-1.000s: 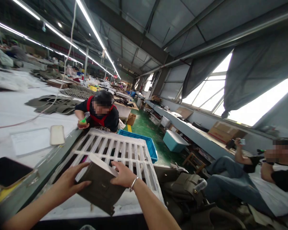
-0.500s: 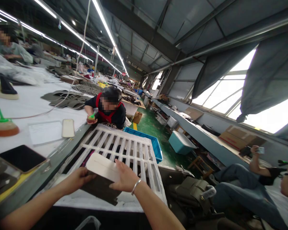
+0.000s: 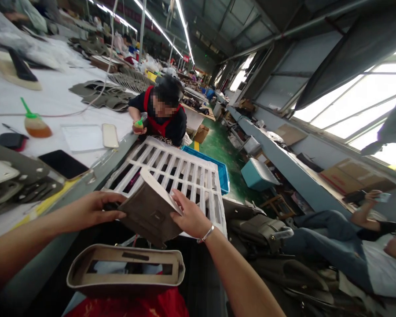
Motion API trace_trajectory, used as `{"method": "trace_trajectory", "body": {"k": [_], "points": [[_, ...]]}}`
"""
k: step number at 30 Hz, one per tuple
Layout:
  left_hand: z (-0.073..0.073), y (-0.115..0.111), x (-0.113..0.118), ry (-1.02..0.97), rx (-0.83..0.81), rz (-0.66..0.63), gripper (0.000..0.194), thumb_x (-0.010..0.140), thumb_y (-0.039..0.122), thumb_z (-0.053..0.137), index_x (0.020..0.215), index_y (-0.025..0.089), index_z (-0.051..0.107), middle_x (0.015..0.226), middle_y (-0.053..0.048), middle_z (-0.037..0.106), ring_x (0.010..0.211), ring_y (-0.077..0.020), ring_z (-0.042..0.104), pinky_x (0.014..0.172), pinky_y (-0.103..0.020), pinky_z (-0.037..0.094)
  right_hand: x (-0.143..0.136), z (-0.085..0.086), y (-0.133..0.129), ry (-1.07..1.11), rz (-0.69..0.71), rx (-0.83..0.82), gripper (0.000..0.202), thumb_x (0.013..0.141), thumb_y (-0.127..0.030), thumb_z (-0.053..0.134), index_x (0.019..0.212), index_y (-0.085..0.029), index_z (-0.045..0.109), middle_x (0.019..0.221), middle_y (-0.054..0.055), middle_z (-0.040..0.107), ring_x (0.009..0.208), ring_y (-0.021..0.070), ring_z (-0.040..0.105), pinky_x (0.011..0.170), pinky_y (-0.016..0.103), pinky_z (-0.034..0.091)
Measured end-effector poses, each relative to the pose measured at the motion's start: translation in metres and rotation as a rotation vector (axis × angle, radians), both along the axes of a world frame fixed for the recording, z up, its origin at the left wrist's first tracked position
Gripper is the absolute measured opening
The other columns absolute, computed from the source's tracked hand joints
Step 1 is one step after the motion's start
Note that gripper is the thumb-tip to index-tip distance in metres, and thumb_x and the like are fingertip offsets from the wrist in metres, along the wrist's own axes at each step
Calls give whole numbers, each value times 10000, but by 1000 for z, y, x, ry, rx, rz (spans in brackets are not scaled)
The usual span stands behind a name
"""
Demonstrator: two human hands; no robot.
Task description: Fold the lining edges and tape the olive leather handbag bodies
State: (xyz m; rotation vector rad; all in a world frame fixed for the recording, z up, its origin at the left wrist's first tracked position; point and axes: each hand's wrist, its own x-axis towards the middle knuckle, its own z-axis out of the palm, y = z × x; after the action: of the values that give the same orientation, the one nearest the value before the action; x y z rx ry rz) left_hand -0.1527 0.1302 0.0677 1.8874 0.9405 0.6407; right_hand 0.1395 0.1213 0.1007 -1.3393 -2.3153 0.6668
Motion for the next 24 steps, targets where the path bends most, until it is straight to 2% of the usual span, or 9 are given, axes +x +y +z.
{"method": "trace_trajectory", "body": {"k": [4,9,13,16,20,24], "points": [[7,-34,-5,45,119,-17,245,822,348,504,969,184,611,908,-21,639,828,-163,581,750,-238,444,-3,0,-31,19,15,15,661,757,-157,537,1357,-187,263,1256,100,498,1135,202,490,974,403,404],[14,-72,-12,124,386,84,195,852,323,478,943,191,589,840,-12,617,785,-134,578,693,-203,438,-11,8,-62,-11,16,122,648,769,-167,526,1357,-197,255,1312,109,438,1175,215,453,987,412,406],[22,-93,-22,154,573,98,145,864,283,474,945,206,567,837,-2,608,770,-118,577,675,-178,436,-16,14,-80,-12,35,186,681,765,-168,531,1370,-207,221,1329,94,416,1190,205,433,1004,384,398],[24,-101,-27,159,656,83,130,870,253,469,965,216,549,852,-3,605,770,-113,576,677,-170,434,-20,7,-88,-31,72,246,692,751,-170,535,1367,-182,220,1353,104,380,1230,215,379,1038,392,355],[10,-104,-26,201,658,86,155,886,271,436,932,203,568,828,-20,607,753,-124,574,671,-190,428,-22,-19,-90,-60,76,272,659,747,-157,499,1352,-142,239,1344,126,378,1248,211,345,1055,391,327],[-17,-102,-18,274,564,69,211,897,264,397,948,191,589,821,-27,606,738,-127,554,669,-219,401,-19,-45,-90,-145,111,251,671,724,-169,481,1342,-66,240,1329,175,379,1252,230,328,1054,415,316]]}}
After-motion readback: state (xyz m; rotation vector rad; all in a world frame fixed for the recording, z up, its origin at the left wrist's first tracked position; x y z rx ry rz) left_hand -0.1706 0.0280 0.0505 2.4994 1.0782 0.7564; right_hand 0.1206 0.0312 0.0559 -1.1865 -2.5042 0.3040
